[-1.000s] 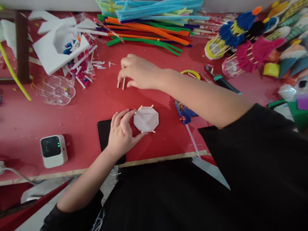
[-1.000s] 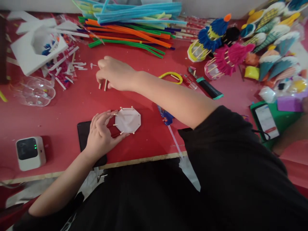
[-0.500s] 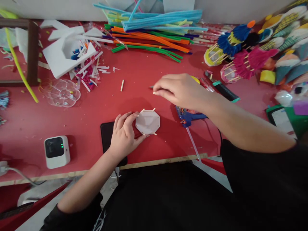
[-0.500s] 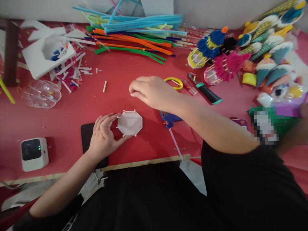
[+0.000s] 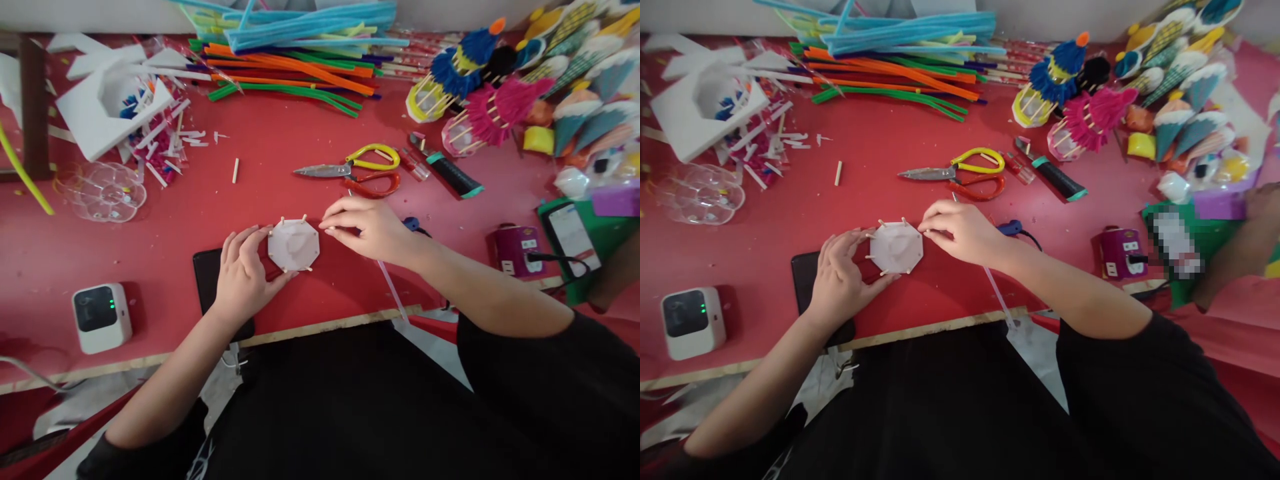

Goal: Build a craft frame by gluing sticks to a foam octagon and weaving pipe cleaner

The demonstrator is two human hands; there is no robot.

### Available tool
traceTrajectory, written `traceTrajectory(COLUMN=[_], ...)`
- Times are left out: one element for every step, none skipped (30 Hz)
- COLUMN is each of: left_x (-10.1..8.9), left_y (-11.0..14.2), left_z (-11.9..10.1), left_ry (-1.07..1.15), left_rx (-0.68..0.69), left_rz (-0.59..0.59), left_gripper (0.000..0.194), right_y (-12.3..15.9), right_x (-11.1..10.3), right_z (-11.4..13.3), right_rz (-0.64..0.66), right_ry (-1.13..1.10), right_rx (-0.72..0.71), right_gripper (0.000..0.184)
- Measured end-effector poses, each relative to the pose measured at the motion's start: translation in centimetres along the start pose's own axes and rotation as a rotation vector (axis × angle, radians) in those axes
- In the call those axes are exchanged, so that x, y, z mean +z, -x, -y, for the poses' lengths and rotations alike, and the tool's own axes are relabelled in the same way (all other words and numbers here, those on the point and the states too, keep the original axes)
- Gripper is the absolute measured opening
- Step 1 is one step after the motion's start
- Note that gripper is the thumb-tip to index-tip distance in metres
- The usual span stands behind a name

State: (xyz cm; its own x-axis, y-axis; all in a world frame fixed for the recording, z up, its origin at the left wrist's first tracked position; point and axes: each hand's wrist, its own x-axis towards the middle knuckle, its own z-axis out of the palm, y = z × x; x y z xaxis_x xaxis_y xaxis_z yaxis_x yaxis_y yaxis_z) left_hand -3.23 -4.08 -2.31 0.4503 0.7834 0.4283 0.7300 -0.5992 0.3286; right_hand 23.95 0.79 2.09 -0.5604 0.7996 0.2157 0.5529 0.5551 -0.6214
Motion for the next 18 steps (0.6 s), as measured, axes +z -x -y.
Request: traceTrajectory(left_x=[0.0,0.0,0.1,0.1,0.1,0.1,0.1,0.1,0.1,0.1,0.1,0.1,0.1,0.1,0.2,0.2,0.2,0.2], left_y=[0.0,0.0,0.0,0.0,0.0,0.1,0.1,0.1,0.1,0.1,0.1,0.1,0.1,0.1,0.2,0.2,0.2,0.2], left_z=[0.0,0.0,-0.1,-0.1,-0.1,-0.1,-0.1,0.0,0.0,0.0,0.0,0.0,0.0,0.0,0.0,0.0,0.0,0.0], left_ry=[-0.003,-0.006,-0.009,-0.009,-0.006,-0.002,0.002,0.006,0.009,0.010,0.009,0.006,0.003,-0.001,-0.004,-0.006,-0.006,-0.005], left_rx=[0.001,0.002,0.001,0.000,-0.002,-0.006,-0.010,-0.013,-0.016,-0.019,-0.020,-0.021,-0.020,-0.020,-0.018,-0.015,-0.014,-0.014], left_rz=[-0.005,-0.009,-0.011,-0.011,-0.010,-0.010,-0.008,-0.004,0.002,0.010,0.017,0.020,0.021,0.018,0.013,0.007,0.003,0.000], left_gripper=[0.090,0.088,0.087,0.087,0.087,0.087,0.087,0.087,0.087,0.088,0.088,0.089,0.089,0.089,0.089,0.088,0.088,0.087], right_y=[0.1,0.1,0.2,0.3,0.3,0.3,0.3,0.3,0.3,0.3,0.3,0.2,0.1,0.1,0.1,0.0,0.0,0.0], right_x=[0.2,0.5,0.7,1.0,1.2,1.5,1.7,1.9,2.0,2.1,2.1,2.1,2.1,2.0,1.9,1.8,1.8,1.8], right_z=[0.1,0.1,0.2,0.2,0.3,0.3,0.3,0.4,0.4,0.5,0.6,0.7,0.7,0.8,0.8,0.9,0.9,0.9], right_rz=[-0.005,-0.011,-0.018,-0.029,-0.045,-0.068,-0.095,-0.123,-0.149,-0.169,-0.186,-0.197,-0.203,-0.202,-0.197,-0.186,-0.171,-0.156], right_ry=[-0.012,-0.026,-0.041,-0.054,-0.060,-0.059,-0.052,-0.045,-0.042,-0.043,-0.048,-0.053,-0.054,-0.049,-0.040,-0.030,-0.021,-0.011], right_rx=[0.008,0.028,0.054,0.076,0.088,0.088,0.082,0.076,0.075,0.077,0.078,0.073,0.065,0.060,0.062,0.072,0.085,0.097], right_gripper=[0.017,0.018,0.019,0.019,0.017,0.014,0.009,0.006,0.005,0.004,0.003,0.003,0.004,0.005,0.007,0.007,0.008,0.008])
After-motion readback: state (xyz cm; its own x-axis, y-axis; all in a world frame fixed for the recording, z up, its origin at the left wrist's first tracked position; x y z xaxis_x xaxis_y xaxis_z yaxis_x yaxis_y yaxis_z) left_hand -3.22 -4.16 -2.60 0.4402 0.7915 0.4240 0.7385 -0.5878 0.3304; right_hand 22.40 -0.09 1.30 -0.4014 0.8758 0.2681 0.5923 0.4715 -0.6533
